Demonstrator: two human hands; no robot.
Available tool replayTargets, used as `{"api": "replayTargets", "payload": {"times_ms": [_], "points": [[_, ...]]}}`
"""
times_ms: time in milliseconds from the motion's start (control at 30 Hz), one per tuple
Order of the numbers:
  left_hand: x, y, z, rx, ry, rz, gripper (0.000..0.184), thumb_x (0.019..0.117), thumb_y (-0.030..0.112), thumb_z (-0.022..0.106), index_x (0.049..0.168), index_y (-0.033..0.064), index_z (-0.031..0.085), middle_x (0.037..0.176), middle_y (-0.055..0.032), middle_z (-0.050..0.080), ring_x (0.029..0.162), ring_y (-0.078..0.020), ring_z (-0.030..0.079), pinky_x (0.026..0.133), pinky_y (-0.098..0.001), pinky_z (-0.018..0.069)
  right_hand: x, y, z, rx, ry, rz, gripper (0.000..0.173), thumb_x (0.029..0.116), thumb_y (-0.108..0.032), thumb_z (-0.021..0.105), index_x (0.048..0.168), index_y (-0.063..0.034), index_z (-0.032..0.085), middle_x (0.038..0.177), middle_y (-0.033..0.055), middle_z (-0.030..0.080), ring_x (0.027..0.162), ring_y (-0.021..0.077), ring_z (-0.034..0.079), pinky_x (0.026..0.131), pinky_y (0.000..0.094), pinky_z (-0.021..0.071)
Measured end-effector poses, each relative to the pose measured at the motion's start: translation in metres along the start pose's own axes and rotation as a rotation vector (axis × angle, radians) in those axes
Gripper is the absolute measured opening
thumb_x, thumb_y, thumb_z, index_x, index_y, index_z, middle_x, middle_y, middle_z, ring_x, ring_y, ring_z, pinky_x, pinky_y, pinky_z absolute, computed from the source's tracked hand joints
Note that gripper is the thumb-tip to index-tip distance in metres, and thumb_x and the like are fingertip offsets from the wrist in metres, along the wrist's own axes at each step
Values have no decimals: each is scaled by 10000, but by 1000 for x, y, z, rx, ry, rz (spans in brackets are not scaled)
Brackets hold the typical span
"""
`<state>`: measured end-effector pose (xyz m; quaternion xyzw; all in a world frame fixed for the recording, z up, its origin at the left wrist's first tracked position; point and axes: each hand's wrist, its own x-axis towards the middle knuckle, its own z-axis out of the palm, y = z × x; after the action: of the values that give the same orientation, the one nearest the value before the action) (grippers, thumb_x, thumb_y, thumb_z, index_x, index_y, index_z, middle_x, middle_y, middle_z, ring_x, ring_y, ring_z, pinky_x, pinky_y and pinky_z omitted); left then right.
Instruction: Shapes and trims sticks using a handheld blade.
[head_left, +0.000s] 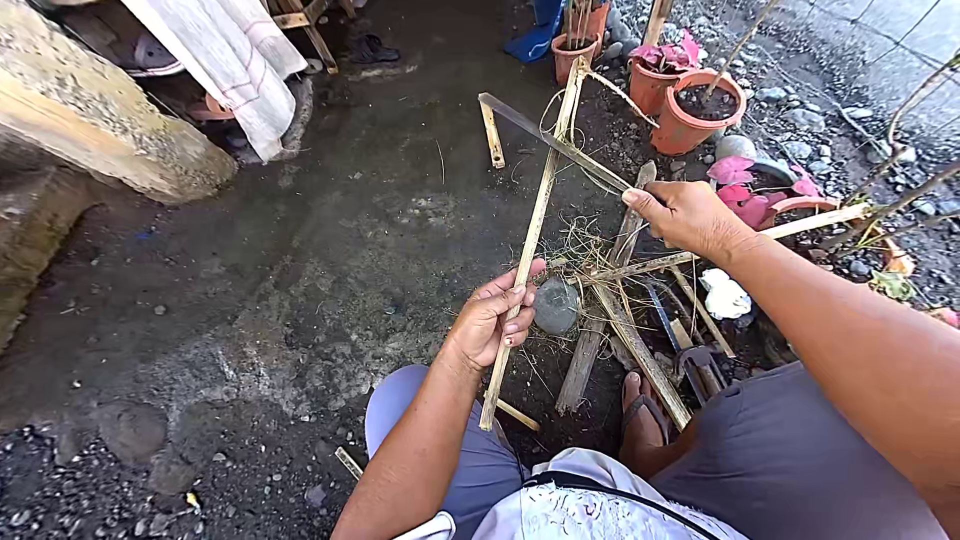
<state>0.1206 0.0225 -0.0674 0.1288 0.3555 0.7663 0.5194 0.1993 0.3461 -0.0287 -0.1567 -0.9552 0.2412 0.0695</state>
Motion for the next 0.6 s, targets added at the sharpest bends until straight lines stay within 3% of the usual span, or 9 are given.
{"api": "replayTargets", "payload": {"times_ms": [67,167,233,300,333,400,433,533,600], "points": [[1,1,2,37,20,6,437,1094,126,346,1515,132,460,835,-23,578,485,-37,470,417,-149,405,-8,-8,4,7,18,-41,690,1058,-638,320,882,-46,627,638,117,559,599,324,607,576,580,476],[1,3,5,22,32,36,418,1107,161,311,1488,129,481,748,7,526,459,-29,435,397,-144,373,-32,-31,19,-113,59,-223,685,1049,-642,329,867,-52,627,609,108,557,572,333,617,501,559,478],[-1,5,5,-3,30,47,333,1097,155,347,1356,108,550,727,19,511,443,-15,417,391,-134,370,-44,-42,35,-198,34,-339,678,1042,-642,337,863,-62,639,632,100,587,587,324,645,499,538,505],[-3,5,7,62,65,52,171,1021,54,425,1112,112,558,674,34,495,416,10,391,377,-116,352,-45,-40,43,-240,19,-428,693,1034,-659,329,846,-67,636,639,92,587,587,310,651,492,511,505],[-5,5,9,127,90,55,217,974,-1,461,1135,113,553,650,39,476,407,13,367,371,-115,327,-41,-35,43,-244,23,-450,701,1028,-664,329,846,-63,638,639,102,591,587,324,652,487,522,502],[-10,3,15,244,108,47,519,925,-61,505,1418,104,512,641,43,436,409,9,333,366,-125,293,-24,-21,33,-247,33,-406,740,1025,-681,310,872,-34,634,656,153,603,614,390,657,505,585,499],[-12,3,18,299,103,29,585,909,-67,518,1466,107,474,637,47,423,409,9,319,363,-131,278,-15,-14,23,-235,37,-324,760,1022,-696,299,893,-23,628,662,177,605,635,422,657,525,618,492],[-15,0,24,348,72,-26,617,894,-60,552,1482,102,456,624,56,420,409,13,320,361,-134,272,1,3,-1,-167,96,-95,802,1014,-719,272,942,-7,635,708,228,622,704,482,661,591,684,483],[-12,0,23,328,73,-23,615,900,-63,550,1486,98,458,634,51,428,411,9,324,362,-132,276,-6,-2,-1,-144,122,-103,770,1026,-683,287,920,-1,629,682,212,604,672,464,648,574,671,476]]}}
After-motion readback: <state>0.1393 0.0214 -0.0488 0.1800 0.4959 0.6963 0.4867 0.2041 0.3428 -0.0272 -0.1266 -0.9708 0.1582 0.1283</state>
